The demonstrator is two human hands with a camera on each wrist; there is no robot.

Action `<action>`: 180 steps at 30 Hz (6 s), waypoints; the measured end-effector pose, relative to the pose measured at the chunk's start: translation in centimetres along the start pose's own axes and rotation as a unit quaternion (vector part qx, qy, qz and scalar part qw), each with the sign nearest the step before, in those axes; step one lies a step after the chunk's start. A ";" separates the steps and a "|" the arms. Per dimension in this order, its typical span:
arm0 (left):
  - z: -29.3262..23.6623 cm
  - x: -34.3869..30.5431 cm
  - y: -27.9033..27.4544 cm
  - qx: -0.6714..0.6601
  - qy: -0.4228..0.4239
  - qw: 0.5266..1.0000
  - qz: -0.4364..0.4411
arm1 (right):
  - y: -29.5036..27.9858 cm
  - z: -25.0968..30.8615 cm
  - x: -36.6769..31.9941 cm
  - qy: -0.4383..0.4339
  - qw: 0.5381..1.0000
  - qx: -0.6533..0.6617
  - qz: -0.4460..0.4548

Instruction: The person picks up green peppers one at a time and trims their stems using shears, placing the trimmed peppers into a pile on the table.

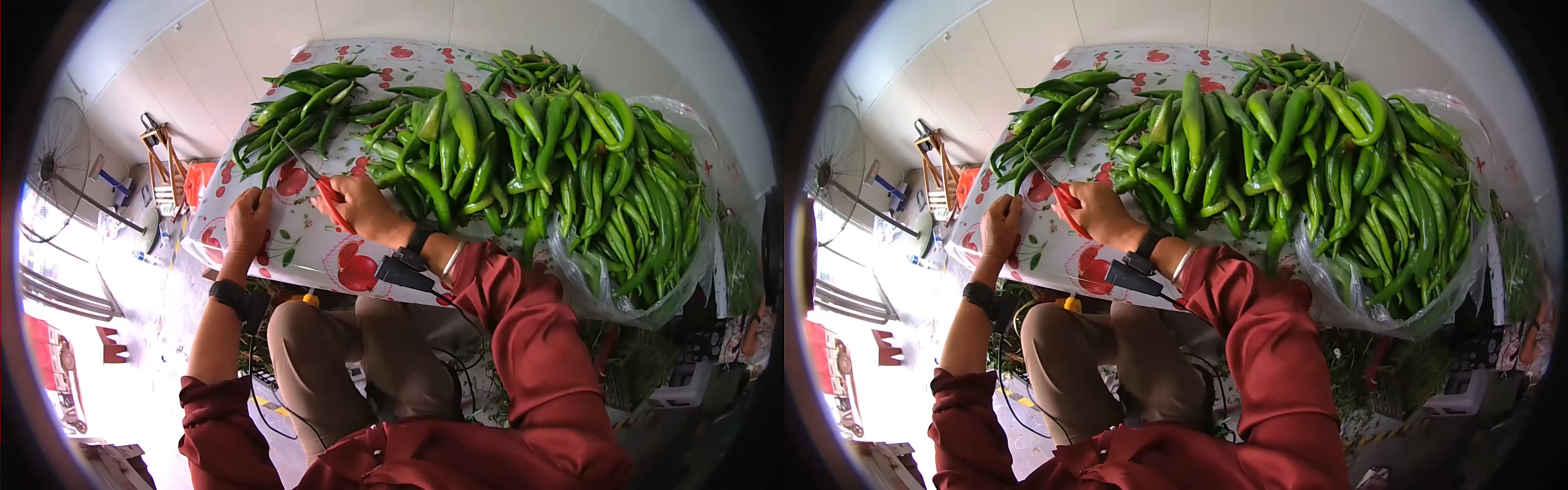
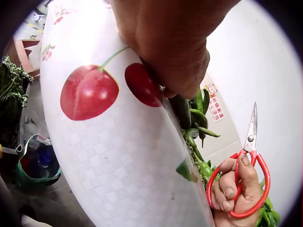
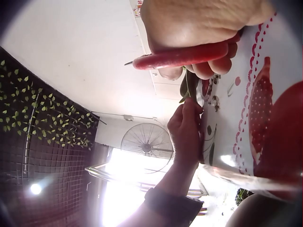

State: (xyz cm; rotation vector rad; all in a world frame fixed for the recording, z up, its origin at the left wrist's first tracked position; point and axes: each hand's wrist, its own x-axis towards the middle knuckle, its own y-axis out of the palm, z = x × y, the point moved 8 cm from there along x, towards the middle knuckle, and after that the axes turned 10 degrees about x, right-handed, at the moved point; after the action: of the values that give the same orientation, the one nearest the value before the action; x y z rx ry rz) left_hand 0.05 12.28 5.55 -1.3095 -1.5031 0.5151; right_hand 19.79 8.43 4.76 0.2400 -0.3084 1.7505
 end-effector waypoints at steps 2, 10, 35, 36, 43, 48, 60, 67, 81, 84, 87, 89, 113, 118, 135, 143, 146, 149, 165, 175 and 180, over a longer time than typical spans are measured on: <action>0.1 0.0 0.0 -0.012 -0.011 1.000 0.001 | -0.1 0.1 0.1 -0.011 1.000 -0.014 -0.003; 1.2 0.0 0.5 -0.036 -0.016 0.999 -0.004 | -0.1 -0.3 0.1 -0.080 0.996 -0.038 -0.022; 1.1 0.1 0.5 -0.078 -0.004 0.997 -0.013 | -0.1 0.5 -0.2 0.011 1.000 0.016 -0.025; 0.9 0.0 0.4 -0.080 -0.009 0.997 -0.012 | 0.0 0.2 -0.2 0.011 0.999 0.018 -0.024; 1.8 0.2 0.8 -0.076 0.003 0.997 -0.016 | -0.1 0.4 -0.1 -0.020 0.999 -0.021 -0.027; 0.9 0.5 0.5 -0.075 -0.012 0.997 0.003 | -0.2 0.6 0.1 -0.064 0.994 -0.078 -0.035; 0.6 -0.2 -0.8 -0.066 -0.001 0.995 -0.075 | -0.2 -0.6 0.2 -0.014 0.998 0.058 -0.016; -3.1 1.3 -2.1 0.000 0.083 0.989 -0.124 | -0.3 0.0 -0.2 0.073 0.992 0.101 -0.012; -3.4 5.8 2.2 0.264 0.051 0.963 0.032 | -0.4 -0.4 0.0 0.024 0.996 0.085 -0.027; -3.4 6.0 2.7 0.283 0.059 0.957 0.021 | -0.4 -0.5 0.0 0.004 0.998 0.061 -0.025; -3.3 5.8 2.8 0.292 0.061 0.954 -0.030 | -0.5 -0.4 0.3 -0.072 0.997 -0.011 -0.007; -3.1 5.5 3.0 0.299 0.082 0.949 -0.061 | -0.5 -0.4 0.2 -0.032 0.999 -0.029 0.005; -1.2 -4.5 -1.3 0.041 0.012 0.995 -0.087 | -0.2 -1.0 -0.7 0.132 0.975 0.179 -0.008; -2.2 -4.6 -1.8 0.077 0.006 0.992 -0.098 | -0.3 -0.5 -0.9 0.138 0.971 0.197 0.006; -3.4 -6.2 -5.1 0.063 -0.032 0.982 -0.174 | 0.9 -0.2 -1.2 0.151 0.959 0.231 0.071; -2.1 -9.3 -6.8 -0.182 -0.142 0.953 -0.196 | 1.4 0.3 -1.4 0.146 0.969 0.178 0.092; -3.0 -9.6 -8.3 -0.188 -0.111 0.944 -0.246 | 1.8 0.2 -1.4 0.121 0.972 0.163 0.118; -3.9 -9.8 -9.1 -0.190 -0.104 0.942 -0.255 | 2.6 2.2 -1.6 0.059 0.979 0.122 0.150; -6.8 -10.5 -9.6 -0.144 -0.074 0.953 -0.255 | 2.7 0.3 -1.5 0.054 0.983 0.124 0.124; -7.4 -11.0 -9.8 -0.123 -0.058 0.950 -0.280 | 2.7 0.5 -1.4 0.069 0.977 0.167 0.113; -7.4 -10.9 -9.9 -0.126 -0.056 0.946 -0.294 | 2.7 0.2 -1.4 0.074 0.978 0.154 0.117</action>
State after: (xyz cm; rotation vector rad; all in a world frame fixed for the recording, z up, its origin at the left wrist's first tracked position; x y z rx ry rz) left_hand 0.59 -2.81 12.08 -0.9531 -1.9999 0.0068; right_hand 17.41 6.51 4.31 0.3030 0.0475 2.0368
